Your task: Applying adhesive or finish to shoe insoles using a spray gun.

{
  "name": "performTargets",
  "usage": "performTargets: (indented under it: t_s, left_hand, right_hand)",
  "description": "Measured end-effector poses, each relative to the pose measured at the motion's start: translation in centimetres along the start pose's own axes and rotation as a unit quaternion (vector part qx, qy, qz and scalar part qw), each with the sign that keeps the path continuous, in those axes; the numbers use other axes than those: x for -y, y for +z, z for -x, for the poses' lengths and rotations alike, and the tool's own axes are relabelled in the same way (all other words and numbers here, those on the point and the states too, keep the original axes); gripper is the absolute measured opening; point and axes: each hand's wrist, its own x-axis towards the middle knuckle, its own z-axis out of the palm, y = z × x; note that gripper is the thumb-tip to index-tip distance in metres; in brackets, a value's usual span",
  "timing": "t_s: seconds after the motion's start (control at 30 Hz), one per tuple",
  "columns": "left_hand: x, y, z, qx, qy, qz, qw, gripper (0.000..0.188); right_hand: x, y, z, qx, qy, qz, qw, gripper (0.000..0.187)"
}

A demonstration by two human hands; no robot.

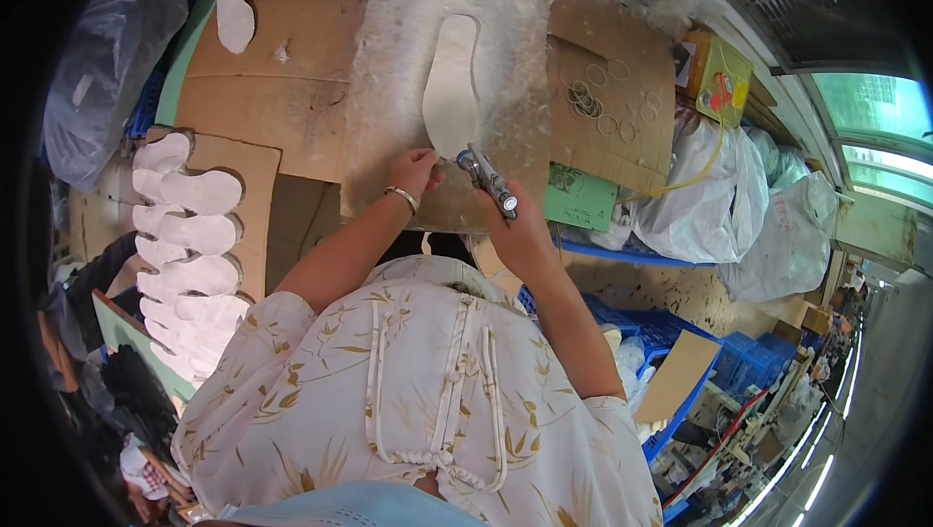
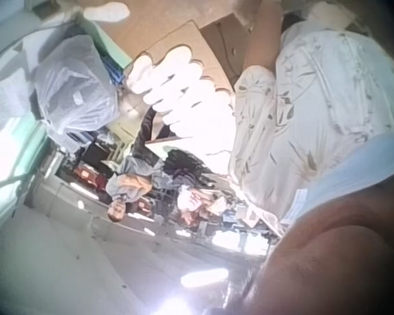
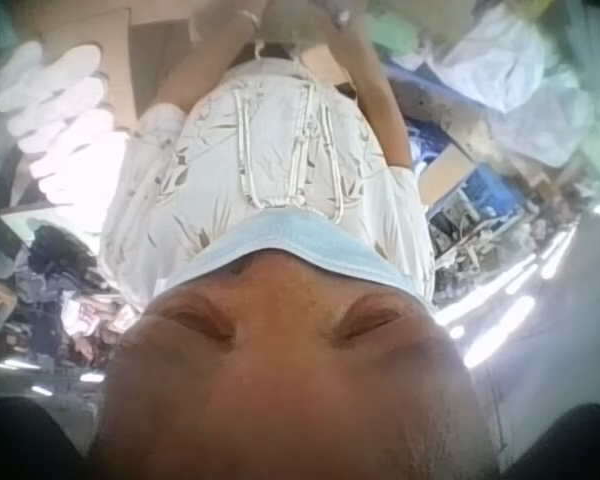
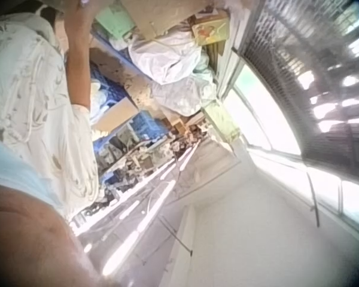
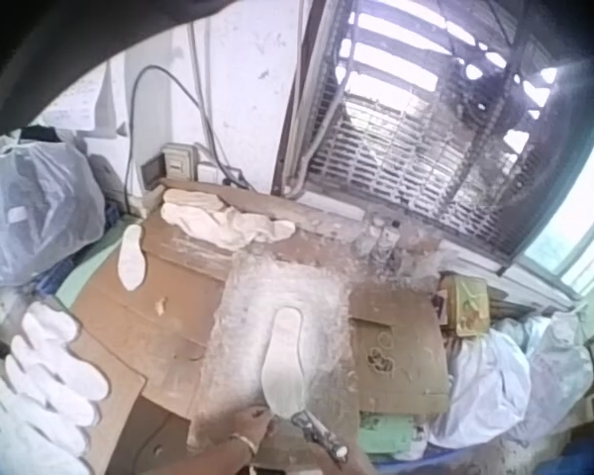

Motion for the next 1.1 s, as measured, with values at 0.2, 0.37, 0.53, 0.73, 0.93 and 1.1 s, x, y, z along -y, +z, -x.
performTargets:
  t_s: [0.2, 0.37, 0.53, 0.73, 0.93, 1.1]
  left_hand:
    - [0.3, -0.3, -0.3, 0.004, 0.005, -0.012, 1.0, 0.015]
    - [0.2, -0.2, -0.2, 0.0, 0.007, -0.012, 1.0, 0.015]
    - [0.1, -0.3, -0.1, 0.006, -0.009, -0.025, 1.0, 0.014]
    - [-0.5, -0.1, 0.5, 0.012, -0.014, -0.049, 0.999, 0.015]
    - [-0.9, -0.1, 0.3, 0.011, -0.006, -0.065, 0.998, 0.017]
    - [0.2, -0.8, -0.6, 0.011, 0.075, -0.058, 0.995, 0.017]
  right_hand:
    - [-1.1, 0.0, 0.5, -0.013, -0.001, 0.0, 1.0, 0.026]
    - [-1.6, -0.3, 0.9, -0.017, 0.014, 0.009, 1.0, 0.025]
    - [-1.6, -0.5, 1.4, 0.014, 0.024, -0.012, 1.0, 0.025]
    - [-1.0, -0.7, 0.5, -0.01, 0.003, -0.015, 1.0, 0.026]
    - [1.8, -1.2, -1.3, -0.017, 0.001, -0.023, 1.0, 0.028]
    - [0.7, -1.4, -2.2, -0.044, -0.009, 0.032, 0.998, 0.025]
